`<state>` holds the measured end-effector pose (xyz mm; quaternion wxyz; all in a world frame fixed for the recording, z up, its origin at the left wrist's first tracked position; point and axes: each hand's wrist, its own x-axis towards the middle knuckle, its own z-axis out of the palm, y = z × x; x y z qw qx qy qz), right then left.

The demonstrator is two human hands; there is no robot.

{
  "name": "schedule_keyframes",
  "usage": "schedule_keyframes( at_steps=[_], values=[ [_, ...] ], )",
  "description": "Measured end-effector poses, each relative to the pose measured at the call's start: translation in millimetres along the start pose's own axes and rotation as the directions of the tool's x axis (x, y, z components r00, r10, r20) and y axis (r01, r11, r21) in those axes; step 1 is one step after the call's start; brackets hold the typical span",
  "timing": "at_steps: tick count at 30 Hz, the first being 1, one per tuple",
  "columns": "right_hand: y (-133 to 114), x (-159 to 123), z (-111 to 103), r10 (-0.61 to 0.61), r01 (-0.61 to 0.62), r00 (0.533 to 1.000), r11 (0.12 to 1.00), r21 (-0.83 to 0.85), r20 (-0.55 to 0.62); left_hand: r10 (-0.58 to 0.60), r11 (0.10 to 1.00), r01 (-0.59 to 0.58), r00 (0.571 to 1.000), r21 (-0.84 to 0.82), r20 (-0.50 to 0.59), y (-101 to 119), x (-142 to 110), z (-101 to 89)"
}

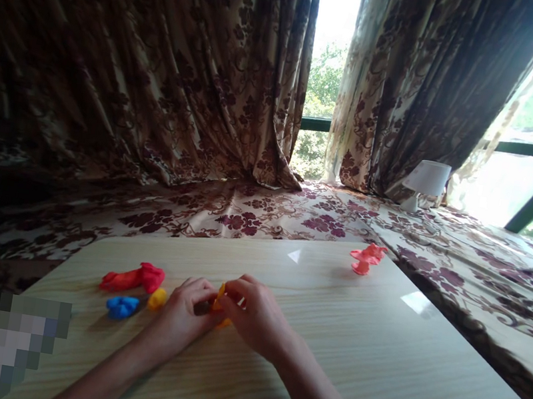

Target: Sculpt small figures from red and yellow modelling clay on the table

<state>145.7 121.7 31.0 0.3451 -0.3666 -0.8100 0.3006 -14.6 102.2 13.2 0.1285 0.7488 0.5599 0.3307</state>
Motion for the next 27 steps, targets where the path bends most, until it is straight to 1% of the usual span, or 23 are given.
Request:
schedule_keyframes(
  at_steps=[4,7,9,10,12,14,16,18,19,21,23,25,27],
  values=[
    [3.0,2.5,6.5,0.014,-0.015,0.999,1.000,-0.025,-0.045,-0.005,1.000,0.005,1.000,0.018,-0.010,-0.3,-0.3,2.4],
    [6.1,4.7,10.1,0.088,-0.093,0.992,0.994,-0.055,-0.088,-0.020,1.000,0.020,1.000,0.007,-0.002,1.0,-1.2,2.2],
    [7.6,5.6,9.5,0.136,-0.140,0.986,0.989,-0.043,-0.092,-0.037,0.998,0.038,0.999,-0.044,0.025,0.7,-0.9,-1.2],
    [8.2,5.8,8.0,0.139,-0.141,0.987,0.990,-0.024,-0.075,-0.051,0.994,0.056,0.997,-0.098,0.051,-0.1,0.0,-4.2],
    [9.5,5.9,2.8,0.116,-0.114,0.992,0.993,0.031,-0.047,-0.086,0.962,0.112,0.990,-0.250,0.113,-3.0,3.1,-12.1],
    [10.5,5.7,-3.4,0.094,-0.088,0.993,0.993,0.080,-0.069,-0.118,0.912,0.163,0.983,-0.375,0.139,-6.1,7.3,-20.6],
    [9.7,5.3,-8.7,0.059,-0.048,0.988,0.996,0.081,-0.141,-0.129,0.893,0.164,0.985,-0.418,0.111,-7.4,10.5,-26.2],
    [5.4,4.2,-12.2,-0.045,0.050,0.978,0.999,0.017,-0.201,-0.127,0.895,0.152,0.988,-0.418,0.087,-6.1,11.2,-26.7],
    [1.9,3.5,-13.2,-0.114,0.109,0.972,0.993,-0.036,-0.207,-0.128,0.895,0.154,0.988,-0.418,0.089,-4.8,10.5,-25.0],
    [-6.8,1.7,-14.4,-0.243,0.220,0.958,0.963,-0.154,-0.152,-0.128,0.890,0.159,0.987,-0.427,0.100,-1.8,7.7,-19.0],
    [-14.9,0.4,-14.7,-0.307,0.288,0.951,0.923,-0.256,-0.037,-0.086,0.893,0.117,0.992,-0.435,0.090,0.5,4.6,-12.0],
    [-19.9,0.7,-14.8,-0.309,0.317,0.948,0.889,-0.330,0.078,-0.049,0.892,0.077,0.996,-0.445,0.074,2.2,2.4,-6.6],
    [-21.7,2.4,-15.6,-0.280,0.315,0.949,0.866,-0.389,0.147,-0.033,0.895,0.059,0.997,-0.442,0.067,4.1,1.8,-4.2]
  ],
)
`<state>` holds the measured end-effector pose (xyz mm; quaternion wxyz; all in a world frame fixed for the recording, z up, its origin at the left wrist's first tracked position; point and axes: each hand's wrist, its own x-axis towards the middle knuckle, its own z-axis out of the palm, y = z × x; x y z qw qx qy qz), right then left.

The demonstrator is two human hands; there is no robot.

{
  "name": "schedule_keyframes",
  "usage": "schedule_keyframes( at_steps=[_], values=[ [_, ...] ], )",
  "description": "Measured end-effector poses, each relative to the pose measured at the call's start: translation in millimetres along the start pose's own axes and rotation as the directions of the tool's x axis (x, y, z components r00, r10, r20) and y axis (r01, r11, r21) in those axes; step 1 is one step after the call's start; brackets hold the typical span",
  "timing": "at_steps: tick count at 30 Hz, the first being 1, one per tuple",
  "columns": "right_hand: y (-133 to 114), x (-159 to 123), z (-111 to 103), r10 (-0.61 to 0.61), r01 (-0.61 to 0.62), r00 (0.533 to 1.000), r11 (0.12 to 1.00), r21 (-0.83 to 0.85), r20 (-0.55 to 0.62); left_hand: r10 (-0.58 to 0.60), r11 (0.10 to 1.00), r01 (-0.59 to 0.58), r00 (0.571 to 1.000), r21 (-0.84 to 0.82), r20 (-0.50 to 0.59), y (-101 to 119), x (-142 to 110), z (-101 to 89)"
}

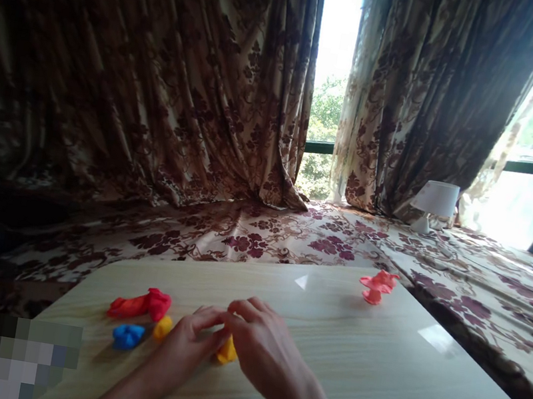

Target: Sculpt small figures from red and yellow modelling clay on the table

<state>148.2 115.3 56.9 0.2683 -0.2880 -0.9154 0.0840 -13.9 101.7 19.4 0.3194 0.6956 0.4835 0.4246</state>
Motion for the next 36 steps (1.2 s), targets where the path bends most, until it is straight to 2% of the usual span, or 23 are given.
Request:
schedule_keyframes(
  at_steps=[6,10,13,17,22,25,31,36],
  values=[
    [3.3,1.4,-8.2,-0.002,0.006,0.999,0.996,-0.094,0.037,0.003,0.999,-0.003,1.000,0.038,0.003,10.2,1.5,-3.4],
    [3.6,-2.2,-6.0,0.010,-0.006,0.999,0.995,-0.103,0.035,-0.031,0.997,0.027,0.998,0.071,0.054,16.9,0.8,-7.0],
    [2.5,-2.7,3.7,0.111,-0.110,0.994,0.992,-0.067,0.003,-0.045,0.995,0.038,0.996,0.088,0.076,18.7,-0.5,-6.2],
    [7.1,-1.8,12.3,0.308,-0.308,0.952,0.951,-0.006,-0.005,-0.057,0.994,0.050,0.996,0.099,0.074,16.2,-1.9,-2.0],
    [36.1,-8.1,5.3,0.393,-0.398,0.913,0.917,-0.036,-0.107,-0.083,0.996,0.083,0.996,0.016,-0.024,15.9,-1.6,-1.6],
    [50.6,-13.0,4.9,0.405,-0.410,0.902,0.912,-0.004,-0.150,-0.083,0.996,0.081,0.994,-0.038,-0.071,15.1,-1.1,-0.8],
    [48.4,-16.6,12.9,0.351,-0.351,0.936,0.936,-0.023,-0.010,-0.035,0.998,0.041,0.993,0.049,-0.114,1.7,-2.3,9.9],
    [43.4,-18.8,8.9,0.362,-0.357,0.931,0.928,-0.105,0.036,-0.007,0.995,0.014,0.998,0.101,-0.066,2.5,-3.0,8.4]
  ],
)
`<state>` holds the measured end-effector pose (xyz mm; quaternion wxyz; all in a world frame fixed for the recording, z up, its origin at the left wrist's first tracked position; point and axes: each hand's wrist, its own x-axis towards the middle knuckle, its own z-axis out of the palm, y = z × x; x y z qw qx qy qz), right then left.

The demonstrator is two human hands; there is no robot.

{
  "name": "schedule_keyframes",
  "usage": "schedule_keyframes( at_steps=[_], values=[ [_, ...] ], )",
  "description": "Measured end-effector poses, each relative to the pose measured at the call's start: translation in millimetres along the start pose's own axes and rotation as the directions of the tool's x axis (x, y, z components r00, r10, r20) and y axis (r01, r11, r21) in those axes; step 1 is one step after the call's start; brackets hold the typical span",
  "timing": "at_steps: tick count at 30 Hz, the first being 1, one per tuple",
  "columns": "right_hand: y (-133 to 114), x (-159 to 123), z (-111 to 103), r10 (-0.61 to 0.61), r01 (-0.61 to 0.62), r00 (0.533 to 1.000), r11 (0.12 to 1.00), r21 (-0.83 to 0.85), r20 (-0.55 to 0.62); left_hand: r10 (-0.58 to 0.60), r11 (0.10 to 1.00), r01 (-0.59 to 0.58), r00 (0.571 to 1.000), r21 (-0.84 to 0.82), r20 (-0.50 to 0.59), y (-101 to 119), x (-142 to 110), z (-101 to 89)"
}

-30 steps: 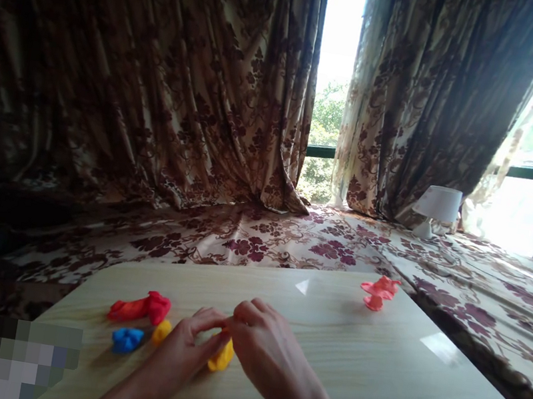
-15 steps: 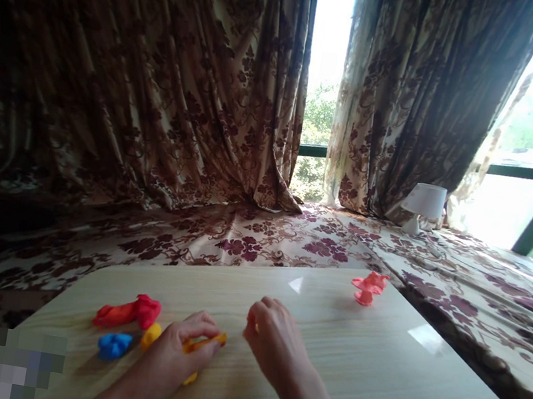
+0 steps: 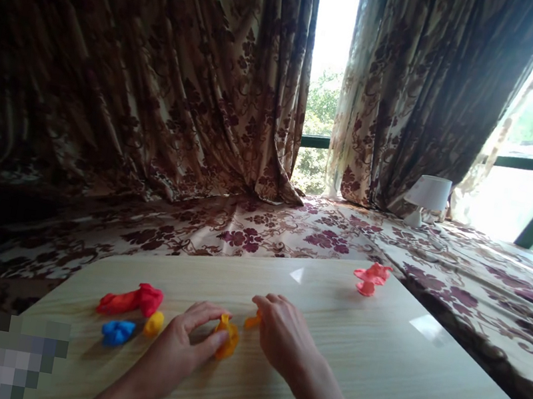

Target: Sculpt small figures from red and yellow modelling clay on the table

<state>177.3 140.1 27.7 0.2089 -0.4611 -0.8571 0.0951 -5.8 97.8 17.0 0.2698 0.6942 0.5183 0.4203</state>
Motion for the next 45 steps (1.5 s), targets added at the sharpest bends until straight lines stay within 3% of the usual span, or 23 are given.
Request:
schedule_keyframes(
  at_steps=[6,10,16,25,38,41,45],
  values=[
    [-2.3,-1.4,-3.8,0.013,-0.012,1.000,0.998,-0.063,0.015,0.029,0.999,-0.027,0.999,-0.034,0.042,2.7,-0.2,-5.9],
    [-3.1,-1.6,-6.2,0.006,-0.006,1.000,0.996,-0.086,-0.001,-0.022,0.996,0.024,1.000,-0.088,0.020,1.7,0.0,-6.0],
    [-4.1,-0.3,-7.4,-0.009,0.007,0.998,1.000,-0.029,-0.060,-0.080,0.988,0.081,0.997,-0.133,0.013,-1.4,1.1,-5.4],
    [-7.4,0.3,-8.9,-0.016,0.016,0.998,1.000,-0.003,-0.066,-0.065,0.985,0.078,0.994,-0.157,0.084,8.0,-0.4,-13.6],
    [-9.1,0.2,-8.0,-0.021,0.021,0.998,1.000,0.000,-0.063,-0.055,0.990,0.054,0.998,-0.131,-0.003,8.7,1.9,-6.3],
    [-8.9,0.1,-7.8,-0.024,0.024,0.998,1.000,0.003,-0.064,0.018,0.997,-0.020,0.999,-0.069,-0.029,4.2,0.3,-5.4],
    [-8.7,-0.4,-6.8,-0.025,0.025,0.997,1.000,0.003,-0.071,0.125,0.982,-0.119,0.992,0.148,-0.032,1.9,-1.4,-2.9]
  ],
)
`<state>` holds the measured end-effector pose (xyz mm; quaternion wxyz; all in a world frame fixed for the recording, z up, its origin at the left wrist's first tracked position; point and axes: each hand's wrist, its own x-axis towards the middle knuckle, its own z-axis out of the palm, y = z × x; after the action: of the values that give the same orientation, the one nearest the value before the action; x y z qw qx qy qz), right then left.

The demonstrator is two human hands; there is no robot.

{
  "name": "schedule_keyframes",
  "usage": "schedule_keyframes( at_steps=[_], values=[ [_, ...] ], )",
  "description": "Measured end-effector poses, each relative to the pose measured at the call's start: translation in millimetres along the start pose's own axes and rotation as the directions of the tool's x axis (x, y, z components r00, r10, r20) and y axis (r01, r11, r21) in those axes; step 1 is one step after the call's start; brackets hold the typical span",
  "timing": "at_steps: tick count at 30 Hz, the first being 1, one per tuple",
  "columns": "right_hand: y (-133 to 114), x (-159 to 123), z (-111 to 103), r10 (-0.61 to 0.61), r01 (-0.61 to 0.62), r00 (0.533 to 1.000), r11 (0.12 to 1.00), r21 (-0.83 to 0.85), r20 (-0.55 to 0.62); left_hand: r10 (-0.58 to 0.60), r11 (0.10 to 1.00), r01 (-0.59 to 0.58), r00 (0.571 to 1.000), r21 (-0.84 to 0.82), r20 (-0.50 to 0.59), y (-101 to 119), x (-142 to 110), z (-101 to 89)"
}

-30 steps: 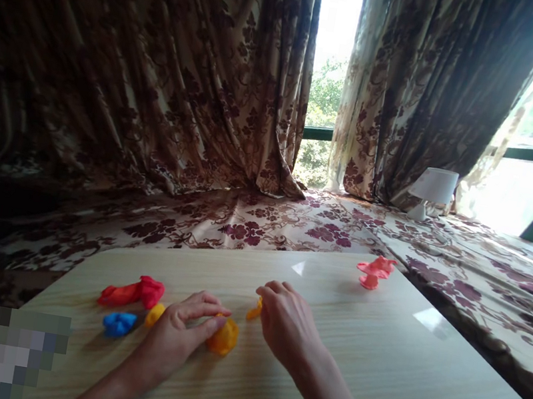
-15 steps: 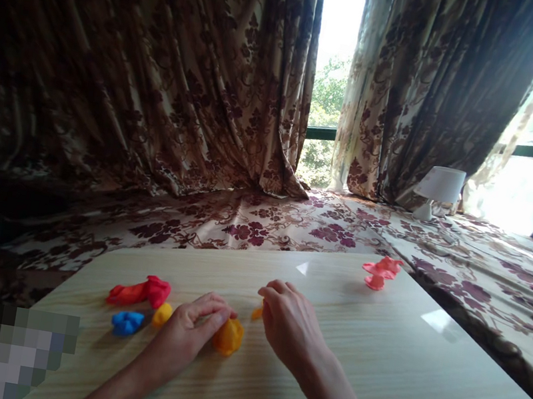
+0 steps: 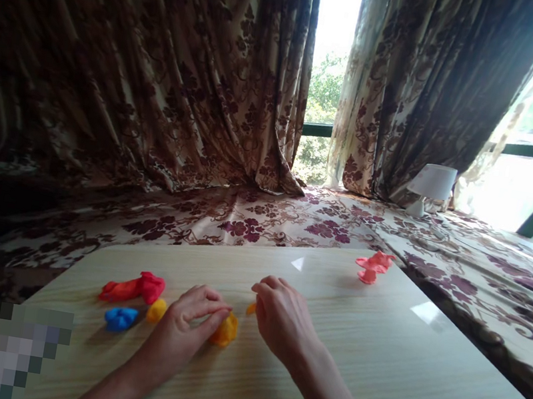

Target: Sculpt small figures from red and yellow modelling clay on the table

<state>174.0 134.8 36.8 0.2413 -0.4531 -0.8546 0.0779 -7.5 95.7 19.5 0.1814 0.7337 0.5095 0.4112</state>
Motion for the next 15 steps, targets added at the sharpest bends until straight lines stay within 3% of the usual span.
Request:
schedule_keyframes(
  at_steps=[3,10,13,15],
  values=[
    [-0.1,-0.6,0.3,0.002,-0.002,1.000,1.000,-0.011,0.002,0.008,0.998,-0.008,1.000,0.067,0.014,3.9,-0.1,-1.1],
    [-0.3,-0.5,0.5,-0.010,0.010,0.999,1.000,0.008,-0.040,-0.125,0.968,0.145,0.986,-0.203,0.110,6.8,0.7,-11.5],
    [-2.9,0.5,1.1,0.001,0.011,0.992,0.995,0.101,-0.126,-0.149,0.970,0.172,0.978,-0.170,0.144,2.8,0.7,-9.0],
    [-7.4,0.7,0.8,0.011,0.025,0.986,0.978,0.206,-0.169,-0.144,0.976,0.159,0.983,-0.147,0.110,0.5,0.8,-5.2]
  ],
)
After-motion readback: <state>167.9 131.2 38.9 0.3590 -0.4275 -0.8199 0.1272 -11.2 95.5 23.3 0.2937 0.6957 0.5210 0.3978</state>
